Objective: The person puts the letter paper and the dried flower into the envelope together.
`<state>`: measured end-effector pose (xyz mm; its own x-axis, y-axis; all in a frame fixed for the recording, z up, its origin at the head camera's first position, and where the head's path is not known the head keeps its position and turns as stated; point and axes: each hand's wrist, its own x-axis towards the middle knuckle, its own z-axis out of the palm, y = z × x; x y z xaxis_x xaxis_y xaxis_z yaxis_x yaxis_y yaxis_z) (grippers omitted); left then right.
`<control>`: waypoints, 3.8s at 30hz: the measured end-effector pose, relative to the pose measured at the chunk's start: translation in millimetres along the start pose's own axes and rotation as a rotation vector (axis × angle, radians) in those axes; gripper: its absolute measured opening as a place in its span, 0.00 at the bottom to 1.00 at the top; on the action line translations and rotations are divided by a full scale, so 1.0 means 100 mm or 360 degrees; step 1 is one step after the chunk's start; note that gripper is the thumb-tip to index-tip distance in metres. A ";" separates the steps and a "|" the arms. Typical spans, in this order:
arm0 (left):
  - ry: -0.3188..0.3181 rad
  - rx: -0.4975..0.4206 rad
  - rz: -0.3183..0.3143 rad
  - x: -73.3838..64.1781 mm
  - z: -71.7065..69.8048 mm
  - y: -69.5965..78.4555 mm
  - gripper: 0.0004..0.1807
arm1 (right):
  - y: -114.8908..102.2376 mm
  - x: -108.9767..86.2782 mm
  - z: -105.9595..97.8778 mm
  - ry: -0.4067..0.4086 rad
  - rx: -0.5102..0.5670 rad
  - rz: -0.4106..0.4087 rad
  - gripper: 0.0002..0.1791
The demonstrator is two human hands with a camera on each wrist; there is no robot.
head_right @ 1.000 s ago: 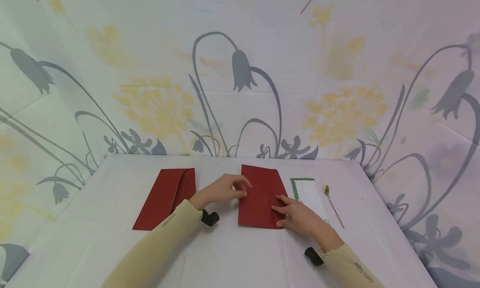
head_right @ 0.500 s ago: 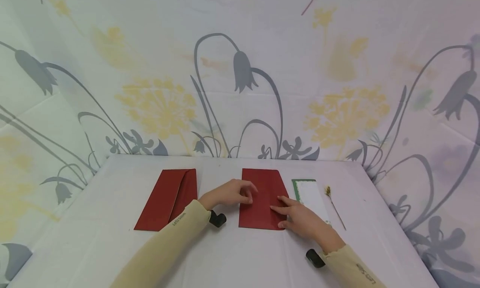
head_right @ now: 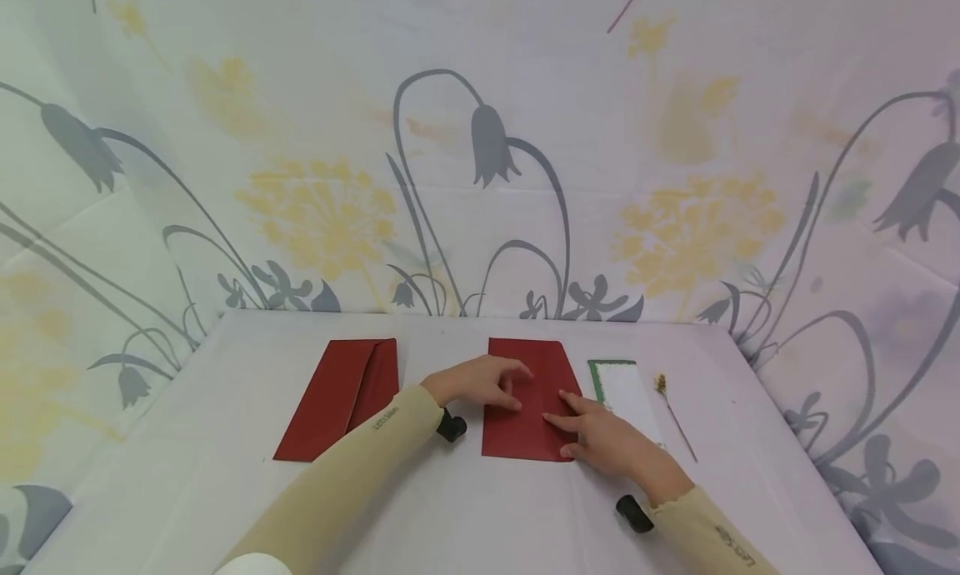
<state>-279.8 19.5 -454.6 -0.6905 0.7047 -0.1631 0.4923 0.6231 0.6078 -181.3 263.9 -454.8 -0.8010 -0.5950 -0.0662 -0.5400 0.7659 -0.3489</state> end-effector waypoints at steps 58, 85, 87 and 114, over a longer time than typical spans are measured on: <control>0.0053 0.0899 0.0037 0.23 -0.04 0.23 0.38 | -0.02 -0.03 -0.03 -0.0003 0.0034 0.0033 0.37; 0.0348 0.1007 -0.0078 0.33 0.15 0.32 0.26 | -0.02 -0.03 0.01 0.0032 0.0057 0.0008 0.34; 0.0319 0.0972 -0.0114 0.34 0.16 0.33 0.27 | -0.02 -0.03 0.02 0.0027 0.0064 0.0026 0.34; 0.0238 0.0848 -0.0164 0.21 0.19 0.41 0.11 | -0.04 -0.04 0.06 0.0012 0.0078 0.0101 0.32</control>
<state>-263.8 66.3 -447.8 -0.7979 0.5993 -0.0651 0.5909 0.7990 0.1116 -174.8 261.5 -458.6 -0.8353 -0.5436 -0.0825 -0.4751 0.7891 -0.3895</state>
